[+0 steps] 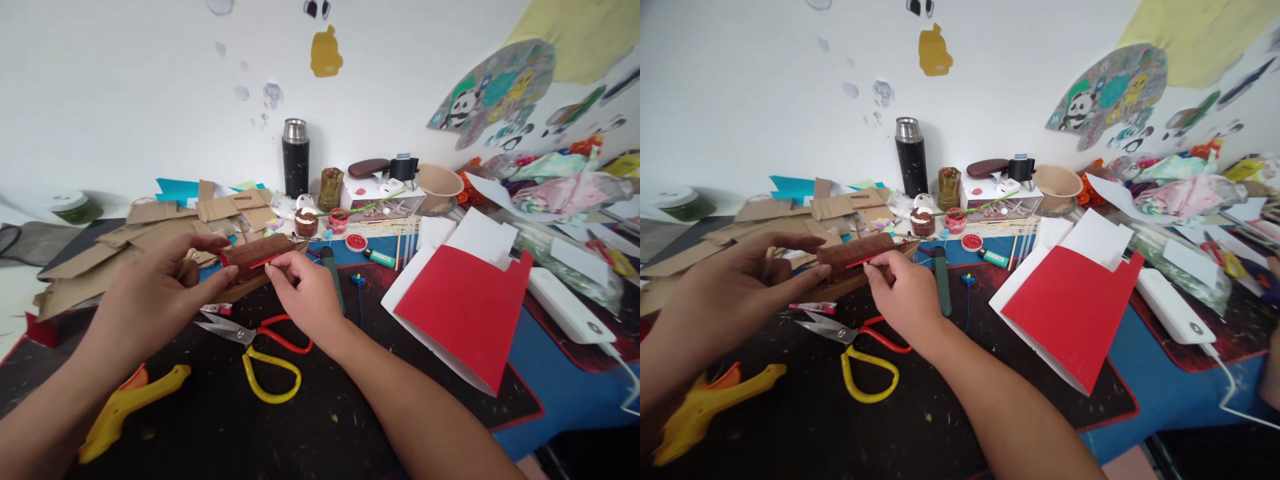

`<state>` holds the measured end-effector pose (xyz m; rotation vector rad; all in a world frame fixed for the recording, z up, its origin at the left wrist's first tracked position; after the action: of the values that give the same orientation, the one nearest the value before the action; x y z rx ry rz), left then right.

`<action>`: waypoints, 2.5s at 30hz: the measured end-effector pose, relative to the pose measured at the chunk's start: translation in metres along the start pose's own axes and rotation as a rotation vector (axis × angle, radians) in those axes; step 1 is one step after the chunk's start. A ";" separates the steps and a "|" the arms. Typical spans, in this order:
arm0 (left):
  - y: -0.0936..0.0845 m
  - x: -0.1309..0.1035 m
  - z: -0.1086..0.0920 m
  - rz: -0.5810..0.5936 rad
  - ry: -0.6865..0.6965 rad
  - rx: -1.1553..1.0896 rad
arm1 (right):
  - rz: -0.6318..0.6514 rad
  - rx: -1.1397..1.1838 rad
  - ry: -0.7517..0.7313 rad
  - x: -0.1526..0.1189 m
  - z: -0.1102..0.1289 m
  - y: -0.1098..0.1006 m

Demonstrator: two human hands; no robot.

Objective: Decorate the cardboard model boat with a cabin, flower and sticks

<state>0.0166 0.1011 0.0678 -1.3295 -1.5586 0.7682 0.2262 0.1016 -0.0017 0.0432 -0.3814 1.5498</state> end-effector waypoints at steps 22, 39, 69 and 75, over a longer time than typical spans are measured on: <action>0.000 -0.005 -0.003 0.015 -0.015 -0.004 | -0.013 -0.010 -0.022 -0.001 0.003 -0.001; -0.014 -0.014 -0.023 -0.157 0.151 0.084 | -0.043 0.013 -0.040 -0.001 0.003 -0.004; -0.014 -0.014 -0.022 -0.170 0.118 0.044 | -0.055 0.030 -0.031 -0.001 0.004 -0.003; -0.018 -0.022 -0.035 -0.253 0.219 0.122 | -0.056 0.067 -0.011 0.001 0.001 -0.003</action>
<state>0.0409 0.0719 0.0920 -1.0645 -1.4456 0.5320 0.2287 0.1022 -0.0002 0.1133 -0.3343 1.5073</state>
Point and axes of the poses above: each hand's wrist, its own x-axis towards the middle knuckle, its own y-axis out of the palm, z = x × y, the point moved 7 cm from there along x, towards the middle knuckle, and after that the axes turned 11 degrees about x, right-handed, at the moved point
